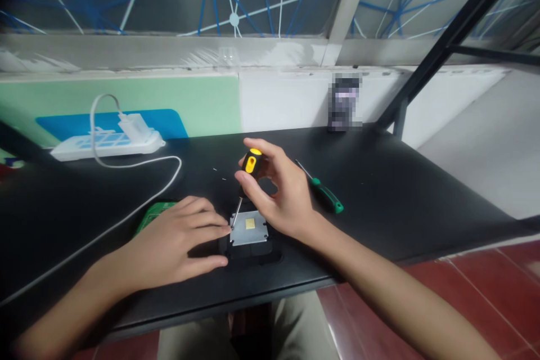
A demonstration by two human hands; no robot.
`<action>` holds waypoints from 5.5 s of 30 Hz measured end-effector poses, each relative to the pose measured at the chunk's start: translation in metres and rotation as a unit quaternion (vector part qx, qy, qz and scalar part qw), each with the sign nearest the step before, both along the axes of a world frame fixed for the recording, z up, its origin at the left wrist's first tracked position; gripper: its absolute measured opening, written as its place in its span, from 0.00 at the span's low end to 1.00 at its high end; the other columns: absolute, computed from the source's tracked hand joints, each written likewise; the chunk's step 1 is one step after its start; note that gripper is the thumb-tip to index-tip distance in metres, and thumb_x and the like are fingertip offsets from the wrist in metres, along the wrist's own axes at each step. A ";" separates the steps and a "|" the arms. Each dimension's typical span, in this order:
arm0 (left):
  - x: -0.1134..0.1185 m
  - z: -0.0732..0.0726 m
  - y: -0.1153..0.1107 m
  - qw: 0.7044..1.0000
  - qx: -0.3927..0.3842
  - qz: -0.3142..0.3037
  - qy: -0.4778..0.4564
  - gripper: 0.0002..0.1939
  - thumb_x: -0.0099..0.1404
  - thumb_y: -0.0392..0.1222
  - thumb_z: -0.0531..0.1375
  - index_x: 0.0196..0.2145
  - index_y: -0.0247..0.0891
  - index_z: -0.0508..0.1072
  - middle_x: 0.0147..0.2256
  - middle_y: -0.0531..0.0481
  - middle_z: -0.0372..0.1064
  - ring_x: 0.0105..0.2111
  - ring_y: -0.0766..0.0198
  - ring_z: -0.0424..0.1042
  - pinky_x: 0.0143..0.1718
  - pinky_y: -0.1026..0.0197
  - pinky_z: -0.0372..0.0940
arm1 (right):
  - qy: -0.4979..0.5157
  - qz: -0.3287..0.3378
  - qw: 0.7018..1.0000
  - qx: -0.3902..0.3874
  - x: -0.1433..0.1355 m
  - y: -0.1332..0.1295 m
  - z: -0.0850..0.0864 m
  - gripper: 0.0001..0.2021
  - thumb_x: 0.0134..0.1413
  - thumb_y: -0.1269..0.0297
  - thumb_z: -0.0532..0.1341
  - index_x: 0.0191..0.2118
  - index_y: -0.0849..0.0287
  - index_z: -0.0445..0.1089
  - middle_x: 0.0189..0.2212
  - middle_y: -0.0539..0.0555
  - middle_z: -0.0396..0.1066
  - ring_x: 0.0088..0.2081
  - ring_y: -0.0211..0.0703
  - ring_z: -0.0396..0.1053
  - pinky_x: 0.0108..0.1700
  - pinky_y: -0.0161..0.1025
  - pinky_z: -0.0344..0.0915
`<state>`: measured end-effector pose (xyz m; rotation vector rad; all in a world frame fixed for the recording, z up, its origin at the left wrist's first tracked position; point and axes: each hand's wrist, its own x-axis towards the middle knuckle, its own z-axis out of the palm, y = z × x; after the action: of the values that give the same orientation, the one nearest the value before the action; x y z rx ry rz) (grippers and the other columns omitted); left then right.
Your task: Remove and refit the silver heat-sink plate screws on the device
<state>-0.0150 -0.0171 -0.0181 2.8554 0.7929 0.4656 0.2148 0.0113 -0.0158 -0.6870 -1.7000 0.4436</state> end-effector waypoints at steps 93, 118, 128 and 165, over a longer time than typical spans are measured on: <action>0.006 -0.007 -0.001 0.994 -0.079 0.066 0.031 0.39 0.60 0.64 0.66 0.62 0.43 0.64 0.60 0.38 0.64 0.63 0.39 0.60 0.68 0.30 0.43 | -0.005 0.058 0.994 0.090 -0.033 -0.018 0.005 0.24 0.64 0.73 0.56 0.64 0.52 0.61 0.49 0.58 0.71 0.45 0.44 0.74 0.41 0.45 0.78; 0.005 -0.009 -0.002 0.994 -0.085 0.064 0.012 0.42 0.59 0.62 0.67 0.64 0.44 0.61 0.60 0.41 0.65 0.63 0.38 0.59 0.68 0.31 0.45 | -0.056 0.006 0.983 0.175 -0.034 -0.016 0.014 0.23 0.56 0.77 0.63 0.57 0.55 0.67 0.38 0.53 0.66 0.39 0.40 0.69 0.34 0.39 0.73; 0.007 -0.006 0.000 0.993 -0.084 0.070 0.034 0.40 0.58 0.64 0.67 0.62 0.41 0.66 0.59 0.39 0.65 0.62 0.39 0.60 0.69 0.31 0.40 | -0.031 0.037 0.987 0.151 -0.029 -0.019 0.007 0.17 0.67 0.64 0.52 0.57 0.57 0.68 0.51 0.60 0.63 0.37 0.40 0.70 0.36 0.45 0.75; 0.005 -0.007 -0.001 0.993 -0.084 0.071 0.036 0.40 0.59 0.64 0.66 0.63 0.44 0.64 0.61 0.40 0.63 0.64 0.39 0.59 0.69 0.31 0.41 | -0.010 0.065 0.987 0.144 -0.029 -0.017 0.004 0.18 0.65 0.62 0.57 0.59 0.53 0.67 0.47 0.57 0.65 0.43 0.43 0.73 0.39 0.45 0.79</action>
<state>-0.0098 -0.0180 -0.0254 2.6855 1.0024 0.2986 0.1860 -0.0059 -0.0114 -0.3724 -1.7905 0.2738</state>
